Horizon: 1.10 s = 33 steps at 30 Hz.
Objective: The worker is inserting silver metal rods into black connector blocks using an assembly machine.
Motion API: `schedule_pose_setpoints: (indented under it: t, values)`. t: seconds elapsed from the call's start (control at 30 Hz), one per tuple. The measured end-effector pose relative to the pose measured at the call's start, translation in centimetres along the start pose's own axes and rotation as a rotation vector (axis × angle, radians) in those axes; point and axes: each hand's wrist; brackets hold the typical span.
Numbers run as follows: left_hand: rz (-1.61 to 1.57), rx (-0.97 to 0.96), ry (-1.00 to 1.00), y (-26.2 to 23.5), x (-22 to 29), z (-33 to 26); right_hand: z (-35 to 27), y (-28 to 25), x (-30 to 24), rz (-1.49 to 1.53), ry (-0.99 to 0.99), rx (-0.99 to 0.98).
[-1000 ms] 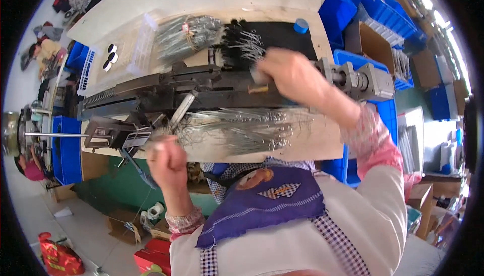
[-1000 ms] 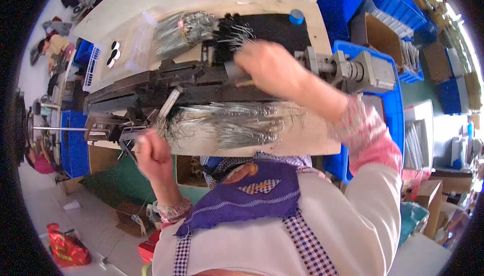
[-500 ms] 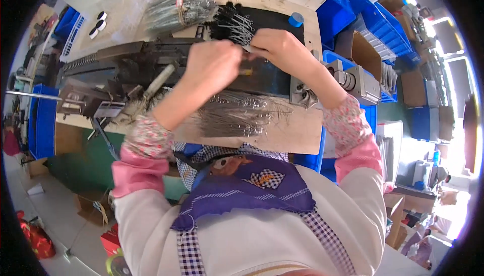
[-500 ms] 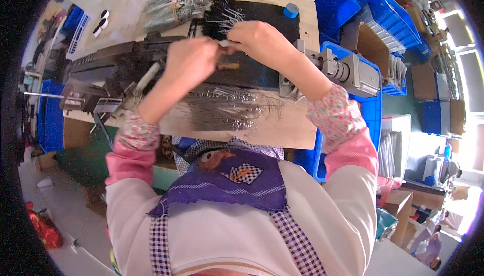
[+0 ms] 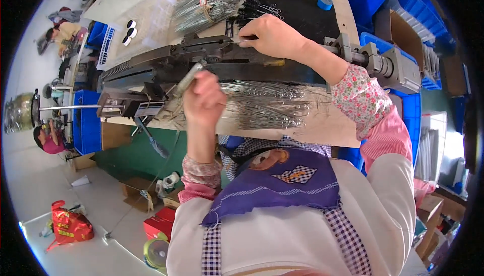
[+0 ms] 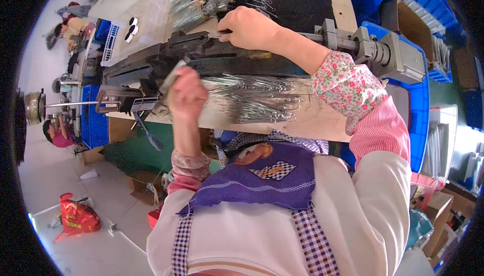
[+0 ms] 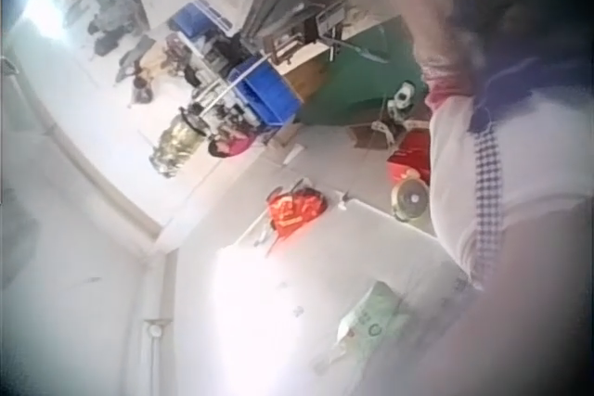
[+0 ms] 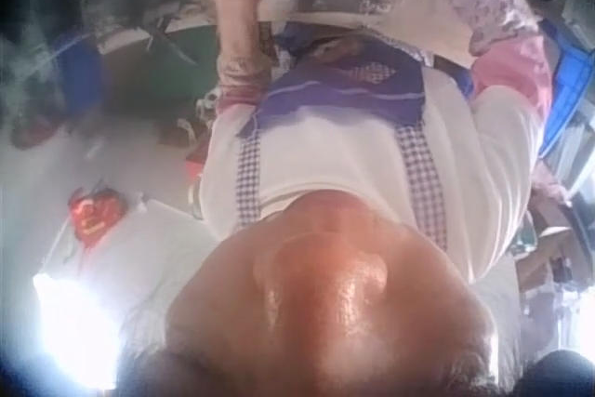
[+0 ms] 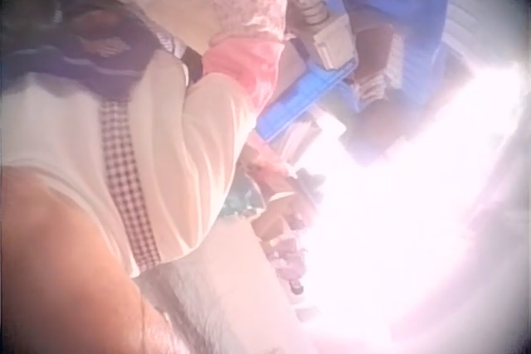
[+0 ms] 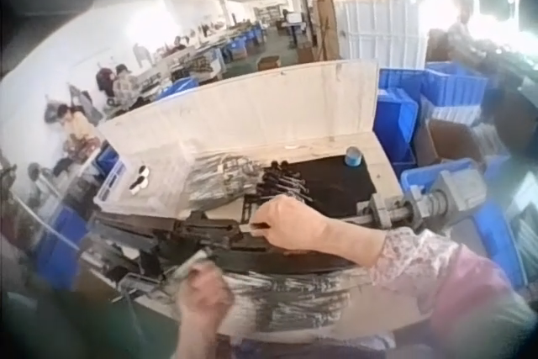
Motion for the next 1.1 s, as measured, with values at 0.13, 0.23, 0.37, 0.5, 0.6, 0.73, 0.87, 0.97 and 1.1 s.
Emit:
schedule_pose_setpoints:
  t: [0.13, 0.23, 0.37, 0.5, 0.6, 0.73, 0.87, 0.97, 1.1]
  values:
    - [0.155, -0.009, -0.032, 5.2, -3.3, 1.5, -0.3, 0.0, 0.3, -0.011, 0.049, -0.041]
    - [1.385, 0.366, 0.391, -0.2, -7.1, 1.9, 0.1, 0.0, -0.8, -0.013, 0.022, -0.066]
    - [1.933, 0.266, 0.679, -3.5, -3.7, 2.1, -0.4, 1.0, -0.5, -0.136, -0.099, 0.095]
    - [1.607, 0.514, 0.400, -3.7, -0.1, -2.9, -5.3, -0.3, -4.9, -0.202, -0.151, 0.244]
    - [1.032, 0.795, 0.736, -5.6, 6.2, -7.2, -8.7, 1.7, -3.9, -0.268, 0.050, 0.142]
    - [1.108, 0.829, 0.851, -3.2, 8.6, -7.6, -7.7, 4.4, 0.7, -0.491, 0.368, -0.016]
    - [1.047, 0.687, 0.823, -4.0, 9.6, -6.5, -8.2, 4.6, 0.3, -0.386, 0.272, -0.106]
    - [0.935, 0.597, 0.936, -5.0, 8.7, -5.7, -9.8, 3.6, 1.1, -0.366, 0.292, -0.087]
    - [1.060, 0.260, 1.144, -2.9, 1.7, -3.7, -12.8, -0.3, -2.6, -0.163, 0.304, -0.040]
Point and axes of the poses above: each hand's wrist, its own z-axis towards the middle knuckle, its own y-axis out of the palm, x = y × z, and after that the axes turned 6 degrees about -z, right-handed
